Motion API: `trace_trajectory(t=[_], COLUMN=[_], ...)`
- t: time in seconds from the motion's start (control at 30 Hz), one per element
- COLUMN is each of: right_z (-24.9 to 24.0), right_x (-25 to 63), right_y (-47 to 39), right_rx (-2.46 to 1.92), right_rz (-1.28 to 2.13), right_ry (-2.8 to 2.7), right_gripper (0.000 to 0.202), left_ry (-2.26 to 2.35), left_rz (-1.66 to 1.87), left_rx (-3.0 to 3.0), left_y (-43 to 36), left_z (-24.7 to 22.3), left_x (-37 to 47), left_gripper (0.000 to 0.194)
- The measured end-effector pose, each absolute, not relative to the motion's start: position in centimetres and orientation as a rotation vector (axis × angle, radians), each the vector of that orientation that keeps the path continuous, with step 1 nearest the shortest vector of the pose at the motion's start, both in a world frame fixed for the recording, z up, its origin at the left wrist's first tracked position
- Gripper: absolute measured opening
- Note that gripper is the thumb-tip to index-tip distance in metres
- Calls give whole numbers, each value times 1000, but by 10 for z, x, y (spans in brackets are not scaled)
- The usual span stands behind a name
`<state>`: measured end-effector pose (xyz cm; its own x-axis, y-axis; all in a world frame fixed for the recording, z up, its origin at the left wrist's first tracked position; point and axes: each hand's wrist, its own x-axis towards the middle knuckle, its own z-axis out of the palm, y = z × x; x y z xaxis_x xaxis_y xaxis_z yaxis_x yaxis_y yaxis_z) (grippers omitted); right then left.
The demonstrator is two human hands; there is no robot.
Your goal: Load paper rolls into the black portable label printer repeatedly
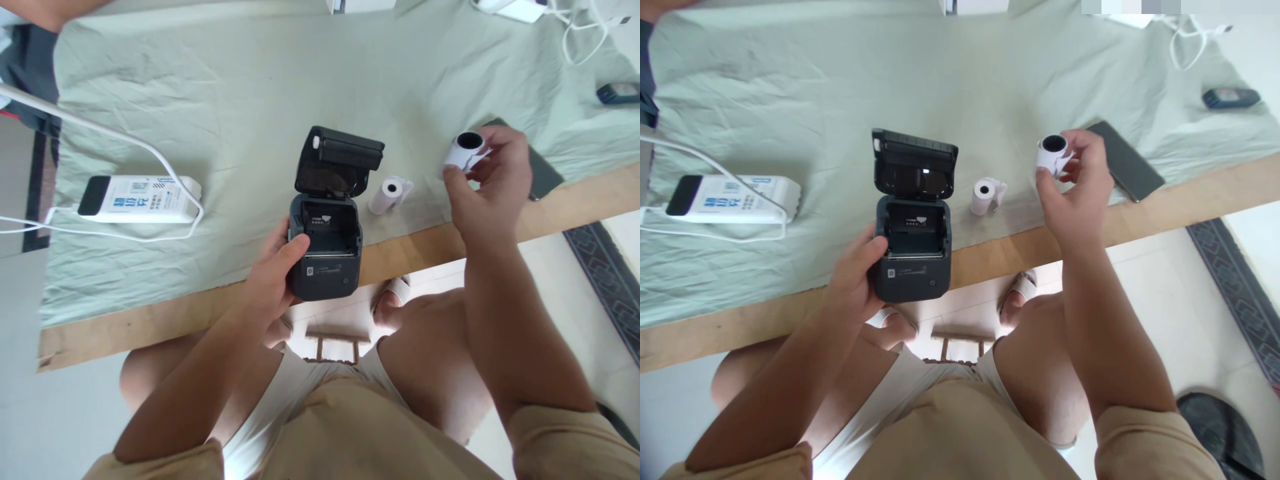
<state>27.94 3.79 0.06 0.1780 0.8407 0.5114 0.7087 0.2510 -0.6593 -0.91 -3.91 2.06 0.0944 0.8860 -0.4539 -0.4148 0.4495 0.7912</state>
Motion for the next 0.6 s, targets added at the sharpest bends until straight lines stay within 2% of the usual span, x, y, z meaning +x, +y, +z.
trace_trajectory(t=[0.13,0.2,0.37,0.6], right_z=[-3,-2,-1,-10], right_x=[276,274,274,280], right_y=[40,39,42,49], right_rx=[-1486,-1554,-1767,-1765], right_rz=[214,234,228,155], right_ry=[-1542,-1579,-1644,-1760], right_gripper=[48,51,48,29], left_ry=[1086,1072,1066,1084], left_rz=[1033,1032,1039,1008], left_rx=[538,535,548,553], left_y=[-39,-39,-41,-43], left_z=[21,20,17,16], left_x=[-9,-10,-12,-14], left_gripper=[52,50,45,42])
